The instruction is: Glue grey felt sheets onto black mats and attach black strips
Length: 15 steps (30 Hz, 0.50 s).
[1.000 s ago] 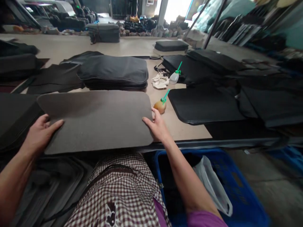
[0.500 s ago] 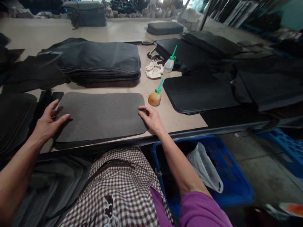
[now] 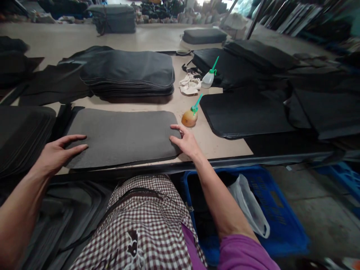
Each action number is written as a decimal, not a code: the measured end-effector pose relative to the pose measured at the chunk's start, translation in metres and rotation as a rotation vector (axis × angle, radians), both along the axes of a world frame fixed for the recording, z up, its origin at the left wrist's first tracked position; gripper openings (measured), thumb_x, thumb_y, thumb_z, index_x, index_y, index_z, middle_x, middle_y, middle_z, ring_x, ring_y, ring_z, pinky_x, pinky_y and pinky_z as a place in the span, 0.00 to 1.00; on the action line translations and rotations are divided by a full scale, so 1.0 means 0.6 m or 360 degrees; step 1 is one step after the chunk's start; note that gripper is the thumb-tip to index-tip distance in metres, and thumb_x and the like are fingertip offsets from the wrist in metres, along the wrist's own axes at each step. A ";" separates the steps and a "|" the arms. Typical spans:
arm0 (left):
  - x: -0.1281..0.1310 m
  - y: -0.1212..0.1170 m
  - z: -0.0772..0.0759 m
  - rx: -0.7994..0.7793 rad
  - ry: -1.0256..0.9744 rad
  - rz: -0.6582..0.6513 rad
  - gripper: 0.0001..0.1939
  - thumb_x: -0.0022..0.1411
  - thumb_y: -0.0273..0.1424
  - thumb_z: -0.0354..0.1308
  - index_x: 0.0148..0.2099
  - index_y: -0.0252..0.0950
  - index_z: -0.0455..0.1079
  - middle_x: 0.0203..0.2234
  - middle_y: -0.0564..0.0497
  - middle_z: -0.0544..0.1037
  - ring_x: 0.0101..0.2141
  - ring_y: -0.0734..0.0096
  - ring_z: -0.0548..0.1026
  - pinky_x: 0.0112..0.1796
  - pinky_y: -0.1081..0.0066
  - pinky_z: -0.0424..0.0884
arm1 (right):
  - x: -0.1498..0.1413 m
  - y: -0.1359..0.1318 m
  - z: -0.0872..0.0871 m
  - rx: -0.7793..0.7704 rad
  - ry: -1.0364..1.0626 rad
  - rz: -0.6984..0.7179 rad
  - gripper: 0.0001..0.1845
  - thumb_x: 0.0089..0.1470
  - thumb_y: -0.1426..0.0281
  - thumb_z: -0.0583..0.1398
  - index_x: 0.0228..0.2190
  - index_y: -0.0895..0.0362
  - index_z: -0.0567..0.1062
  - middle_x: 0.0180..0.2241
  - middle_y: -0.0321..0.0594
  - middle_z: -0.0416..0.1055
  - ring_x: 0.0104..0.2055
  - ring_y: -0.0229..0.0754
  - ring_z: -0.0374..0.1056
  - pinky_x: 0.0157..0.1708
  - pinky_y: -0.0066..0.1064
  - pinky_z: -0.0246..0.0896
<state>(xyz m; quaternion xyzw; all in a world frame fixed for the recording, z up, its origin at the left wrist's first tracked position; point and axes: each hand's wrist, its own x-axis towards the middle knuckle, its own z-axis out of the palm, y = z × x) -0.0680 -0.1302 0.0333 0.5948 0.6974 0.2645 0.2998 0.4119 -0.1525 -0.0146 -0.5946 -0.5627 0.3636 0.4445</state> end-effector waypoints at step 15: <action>-0.020 -0.001 -0.034 -0.0093 0.0233 -0.0026 0.33 0.53 0.54 0.69 0.57 0.46 0.78 0.50 0.50 0.82 0.51 0.53 0.79 0.53 0.61 0.73 | -0.015 -0.005 0.014 0.0173 -0.0286 0.0111 0.33 0.50 0.59 0.70 0.57 0.53 0.75 0.58 0.46 0.72 0.60 0.56 0.68 0.62 0.52 0.63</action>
